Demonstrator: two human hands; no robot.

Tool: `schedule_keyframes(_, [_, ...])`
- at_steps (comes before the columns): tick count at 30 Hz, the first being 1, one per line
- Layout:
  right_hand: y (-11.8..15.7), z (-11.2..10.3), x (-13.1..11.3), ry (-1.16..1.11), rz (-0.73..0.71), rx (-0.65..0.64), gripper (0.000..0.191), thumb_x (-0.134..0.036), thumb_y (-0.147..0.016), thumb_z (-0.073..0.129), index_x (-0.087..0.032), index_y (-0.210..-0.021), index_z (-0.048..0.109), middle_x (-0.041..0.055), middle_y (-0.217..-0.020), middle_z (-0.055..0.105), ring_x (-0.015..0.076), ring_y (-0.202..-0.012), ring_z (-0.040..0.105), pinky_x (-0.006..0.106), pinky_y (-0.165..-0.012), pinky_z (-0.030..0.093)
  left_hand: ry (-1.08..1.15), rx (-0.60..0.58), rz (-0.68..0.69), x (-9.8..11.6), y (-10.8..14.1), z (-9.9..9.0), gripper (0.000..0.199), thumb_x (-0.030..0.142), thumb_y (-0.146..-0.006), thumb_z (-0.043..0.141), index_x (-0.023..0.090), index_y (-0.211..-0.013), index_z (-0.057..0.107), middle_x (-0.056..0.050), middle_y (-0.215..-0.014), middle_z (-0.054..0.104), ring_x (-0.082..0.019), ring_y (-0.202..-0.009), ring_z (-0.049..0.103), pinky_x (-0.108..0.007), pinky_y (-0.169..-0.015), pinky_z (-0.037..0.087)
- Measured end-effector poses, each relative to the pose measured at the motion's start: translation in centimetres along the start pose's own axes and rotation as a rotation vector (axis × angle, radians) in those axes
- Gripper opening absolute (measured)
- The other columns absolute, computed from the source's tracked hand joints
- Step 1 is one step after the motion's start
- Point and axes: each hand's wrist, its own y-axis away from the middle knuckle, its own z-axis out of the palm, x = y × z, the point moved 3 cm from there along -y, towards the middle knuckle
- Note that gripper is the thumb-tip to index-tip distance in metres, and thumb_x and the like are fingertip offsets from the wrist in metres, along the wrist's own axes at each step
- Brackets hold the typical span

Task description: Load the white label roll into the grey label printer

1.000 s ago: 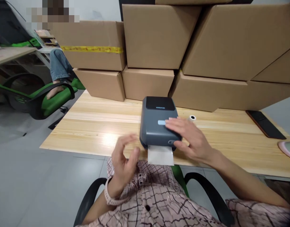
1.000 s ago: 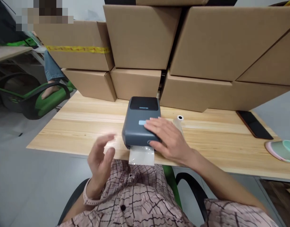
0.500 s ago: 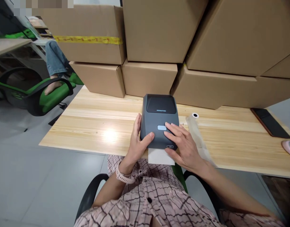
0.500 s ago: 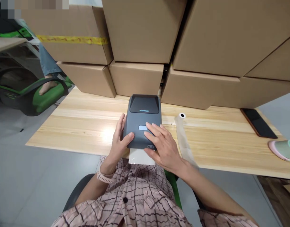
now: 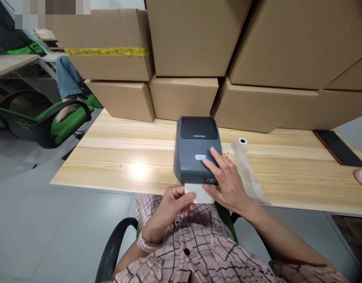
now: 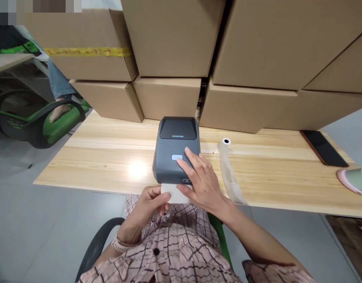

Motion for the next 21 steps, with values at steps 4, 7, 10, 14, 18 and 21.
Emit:
schedule_keyframes(4, [-1.1,-1.1,0.1,-0.023,0.043,-0.044,0.067,-0.066,-0.104,0.026,-0.028,-0.160,0.034,0.0128,-0.171,0.031,0.0333,-0.143,0.048,0.057,-0.116,0.038,-0.345,0.134,0.236,0.8,0.2,-0.8,0.052,0.050,-0.095,0.063,0.016,-0.057,0.052,0.001,-0.057,0.048,-0.010,-0.057,0.043,-0.025,-0.057,0.033])
schedule_keyframes(7, [-2.6,-1.8,0.5,0.035,0.014,-0.086,0.059,-0.067,-0.103,0.026,-0.031,-0.137,0.059,0.0088,-0.167,0.040,0.0332,-0.147,0.044,0.062,-0.120,0.029,-0.431,0.182,0.322,0.9,0.8,-1.3,0.049,0.045,-0.096,0.063,0.017,-0.057,0.052,0.001,-0.058,0.050,-0.011,-0.059,0.045,-0.026,-0.058,0.034])
schedule_keyframes(10, [-4.1,-2.1,1.2,0.036,-0.011,-0.135,0.050,-0.065,-0.104,0.034,-0.029,-0.120,0.065,0.0064,-0.160,0.052,0.0331,-0.155,0.033,0.067,-0.125,0.015,-0.421,0.326,0.402,1.2,1.1,-2.1,0.045,0.042,-0.098,0.061,0.018,-0.061,0.057,0.000,-0.059,0.057,-0.013,-0.059,0.052,-0.027,-0.059,0.039])
schedule_keyframes(14, [-4.5,-2.0,1.7,-0.081,0.012,-0.236,0.044,-0.064,-0.102,0.044,-0.029,-0.119,0.064,0.0056,-0.164,0.046,0.0327,-0.161,0.022,0.069,-0.127,0.010,-0.381,0.642,0.634,1.9,0.8,-3.0,0.024,0.040,-0.101,0.056,0.021,-0.100,0.071,-0.006,-0.100,0.072,-0.020,-0.093,0.067,-0.032,-0.081,0.054])
schedule_keyframes(18, [-1.4,-1.1,1.7,-0.287,0.208,-0.063,0.059,-0.064,-0.099,0.053,-0.036,-0.150,0.046,0.0053,-0.176,0.020,0.0333,-0.162,0.015,0.067,-0.127,0.018,-0.402,0.461,0.651,1.3,-0.5,-2.2,0.060,0.042,-0.104,0.052,0.031,-0.160,0.036,-0.009,-0.167,0.038,-0.028,-0.154,0.038,-0.045,-0.125,0.035])
schedule_keyframes(21, [1.9,0.7,1.4,-0.516,0.475,0.101,0.069,-0.060,-0.102,0.048,-0.040,-0.164,0.022,0.0034,-0.176,0.017,0.0304,-0.162,0.017,0.062,-0.129,0.022,-0.372,0.385,0.594,0.5,-1.0,-1.7,0.063,0.042,-0.106,0.047,0.034,-0.165,0.025,-0.004,-0.175,0.024,-0.028,-0.161,0.022,-0.045,-0.132,0.022])
